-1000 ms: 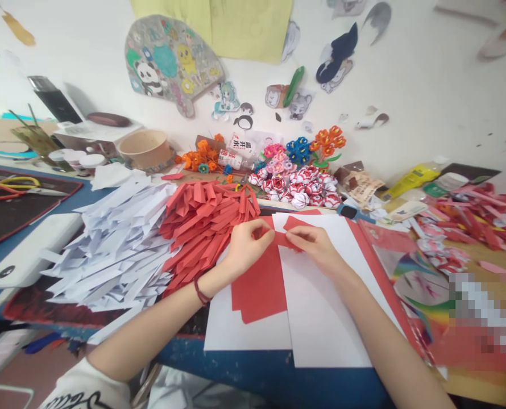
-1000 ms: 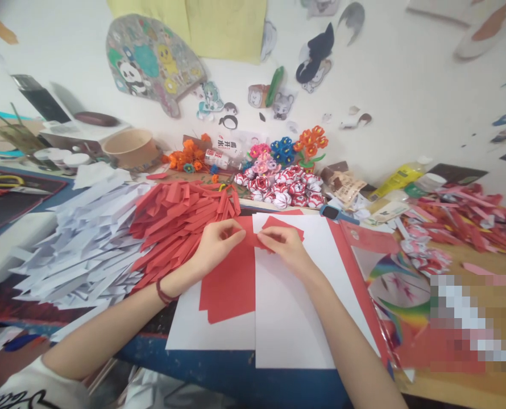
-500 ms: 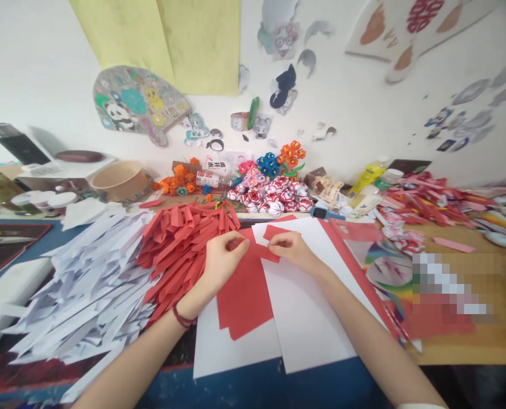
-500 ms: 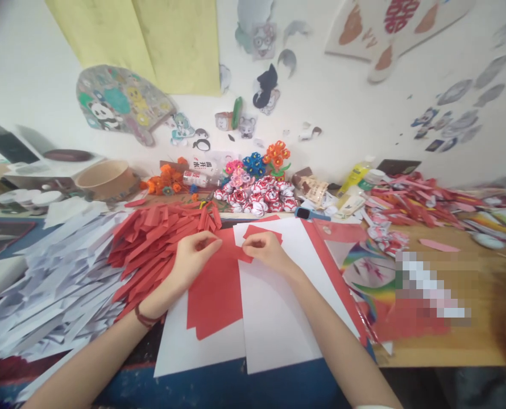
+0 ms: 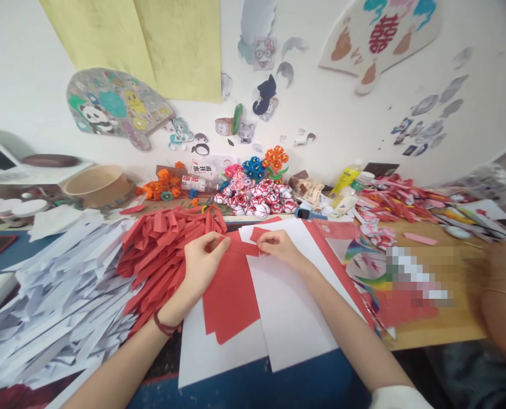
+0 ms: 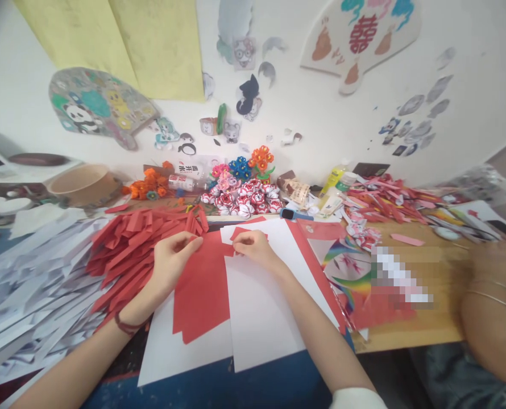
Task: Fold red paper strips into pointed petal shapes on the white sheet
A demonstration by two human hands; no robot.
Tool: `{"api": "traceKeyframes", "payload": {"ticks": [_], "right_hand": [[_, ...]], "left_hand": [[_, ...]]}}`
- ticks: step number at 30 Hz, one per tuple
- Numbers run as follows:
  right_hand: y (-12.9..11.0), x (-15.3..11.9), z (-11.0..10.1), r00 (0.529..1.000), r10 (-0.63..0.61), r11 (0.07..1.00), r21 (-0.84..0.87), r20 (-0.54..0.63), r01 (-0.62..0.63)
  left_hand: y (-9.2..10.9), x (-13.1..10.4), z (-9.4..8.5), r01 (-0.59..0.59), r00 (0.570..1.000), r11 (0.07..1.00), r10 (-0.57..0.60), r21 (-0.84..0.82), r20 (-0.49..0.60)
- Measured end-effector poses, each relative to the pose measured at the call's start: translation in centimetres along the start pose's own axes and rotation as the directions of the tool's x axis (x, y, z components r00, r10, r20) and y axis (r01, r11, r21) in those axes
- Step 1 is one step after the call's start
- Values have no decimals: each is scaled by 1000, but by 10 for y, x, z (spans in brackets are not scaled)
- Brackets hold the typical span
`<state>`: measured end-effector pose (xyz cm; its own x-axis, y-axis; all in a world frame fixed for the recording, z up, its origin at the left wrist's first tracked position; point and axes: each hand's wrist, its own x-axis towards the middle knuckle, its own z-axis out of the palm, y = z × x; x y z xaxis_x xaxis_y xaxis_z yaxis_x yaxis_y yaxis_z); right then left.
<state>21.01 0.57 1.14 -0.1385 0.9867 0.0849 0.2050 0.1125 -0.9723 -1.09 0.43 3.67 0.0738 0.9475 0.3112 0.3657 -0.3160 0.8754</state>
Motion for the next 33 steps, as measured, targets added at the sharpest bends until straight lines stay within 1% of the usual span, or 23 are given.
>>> {"api": "traceKeyframes", "payload": {"ticks": [4,7,9,11,13,15,16,17,18,20,22,23,26,29,33], "right_hand": [[4,1,-4,1000,3,1000,1,-14,-3],[6,3,-6,1000,6,1000,4,-21,-6],[5,2,-6,1000,6,1000,12,-6,-6],[1,0,-2,999,8,1000,23,54,-10],[-3,-3,3,985,7,999,44,171,-15],[-8,-7,8,951,-18,995,95,308,-12],[-10,-8,9,935,-36,992,122,352,-8],[-11,-9,10,928,-54,989,147,370,-1],[-12,-9,11,932,-67,987,160,356,9],[-13,-9,10,963,-76,988,147,257,39],[-14,-8,9,983,-78,994,90,166,63],[-14,-8,8,986,-74,996,53,149,67],[-13,-9,7,983,-57,997,-36,175,64],[-10,-9,8,979,-64,994,-69,193,79],[-6,-9,11,991,-61,997,-43,123,67]], "left_hand": [[-1,2,-3,13,1000,998,-14,-62,-6],[-3,7,-6,46,998,980,-53,-196,-30],[-4,10,-6,77,996,956,-85,-282,-14],[-5,11,-4,112,994,937,-106,-331,35],[-5,9,0,135,989,933,-107,-334,102],[-4,6,3,137,984,940,-94,-312,149],[-4,5,5,131,983,947,-86,-294,162],[-4,4,6,121,983,955,-77,-272,167],[-4,3,6,103,984,963,-63,-248,167],[-5,2,7,53,983,979,-17,-195,182],[-7,2,7,5,971,987,33,-159,239],[-7,2,8,-12,960,989,52,-146,274],[-8,1,10,-44,933,993,81,-110,351],[-7,0,10,-66,928,995,87,-70,362],[-6,-2,11,-68,929,997,74,-29,363]]}}
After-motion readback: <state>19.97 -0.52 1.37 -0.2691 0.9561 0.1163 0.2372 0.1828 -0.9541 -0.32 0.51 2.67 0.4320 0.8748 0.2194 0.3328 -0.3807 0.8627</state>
